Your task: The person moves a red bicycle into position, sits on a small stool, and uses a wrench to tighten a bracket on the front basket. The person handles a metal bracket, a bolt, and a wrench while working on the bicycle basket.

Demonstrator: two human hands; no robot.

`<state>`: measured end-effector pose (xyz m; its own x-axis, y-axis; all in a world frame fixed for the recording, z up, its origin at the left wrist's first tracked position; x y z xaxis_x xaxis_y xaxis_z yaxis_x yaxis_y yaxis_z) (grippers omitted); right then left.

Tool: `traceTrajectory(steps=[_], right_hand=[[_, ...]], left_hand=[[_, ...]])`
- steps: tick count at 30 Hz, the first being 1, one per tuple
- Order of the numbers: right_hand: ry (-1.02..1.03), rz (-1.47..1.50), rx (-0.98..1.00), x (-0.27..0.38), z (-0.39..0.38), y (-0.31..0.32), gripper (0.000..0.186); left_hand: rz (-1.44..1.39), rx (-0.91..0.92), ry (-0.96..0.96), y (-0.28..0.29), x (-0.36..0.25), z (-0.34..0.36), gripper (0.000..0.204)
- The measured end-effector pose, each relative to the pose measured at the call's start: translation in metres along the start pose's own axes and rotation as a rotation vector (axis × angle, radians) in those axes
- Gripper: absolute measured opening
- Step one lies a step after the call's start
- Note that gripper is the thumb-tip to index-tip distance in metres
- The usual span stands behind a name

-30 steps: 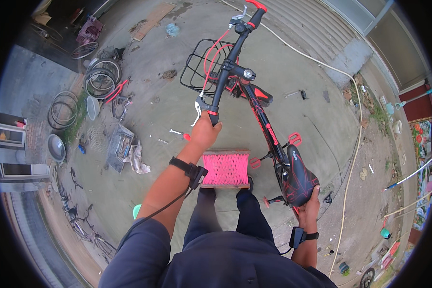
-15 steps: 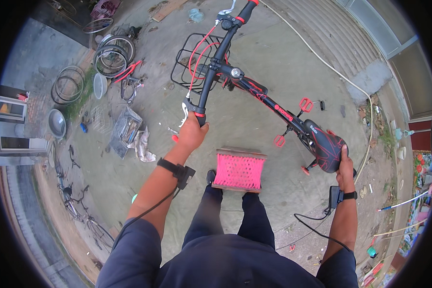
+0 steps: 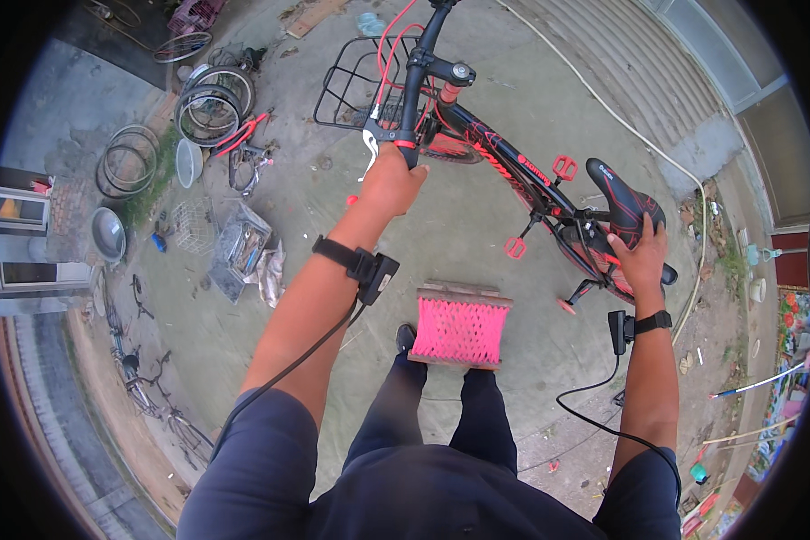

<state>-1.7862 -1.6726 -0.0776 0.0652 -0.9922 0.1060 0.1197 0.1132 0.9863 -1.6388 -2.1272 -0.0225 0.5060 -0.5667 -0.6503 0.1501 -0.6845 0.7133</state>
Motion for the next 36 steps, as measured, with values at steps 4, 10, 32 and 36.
traceTrajectory(steps=[4, 10, 32, 36], right_hand=[[0.015, 0.007, 0.112, 0.034, 0.015, -0.002, 0.090], [-0.051, -0.121, 0.231, 0.048, 0.036, -0.001, 0.087], [-0.075, -0.228, 0.320, 0.017, 0.039, -0.009, 0.096], [-0.014, -0.247, 0.265, 0.008, 0.039, -0.016, 0.099]], left_hand=[[0.129, -0.032, -0.069, 0.011, -0.008, 0.022, 0.064], [0.160, -0.063, -0.099, 0.036, 0.014, 0.038, 0.049], [0.314, 0.081, -0.251, 0.081, 0.004, 0.042, 0.060], [0.292, 0.107, -0.177, 0.083, -0.003, 0.036, 0.054]])
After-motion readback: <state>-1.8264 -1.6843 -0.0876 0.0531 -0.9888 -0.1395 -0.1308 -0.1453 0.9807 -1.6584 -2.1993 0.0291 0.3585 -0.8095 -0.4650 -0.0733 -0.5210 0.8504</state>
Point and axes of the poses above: each hand's wrist, its own z-axis towards the middle knuckle, its own y-axis out of the back of the hand, x = y × z, the point moved 1 cm from there along z, towards the middle knuckle, and after that the axes turned 12 degrees about -y, right-handed, at the moved point
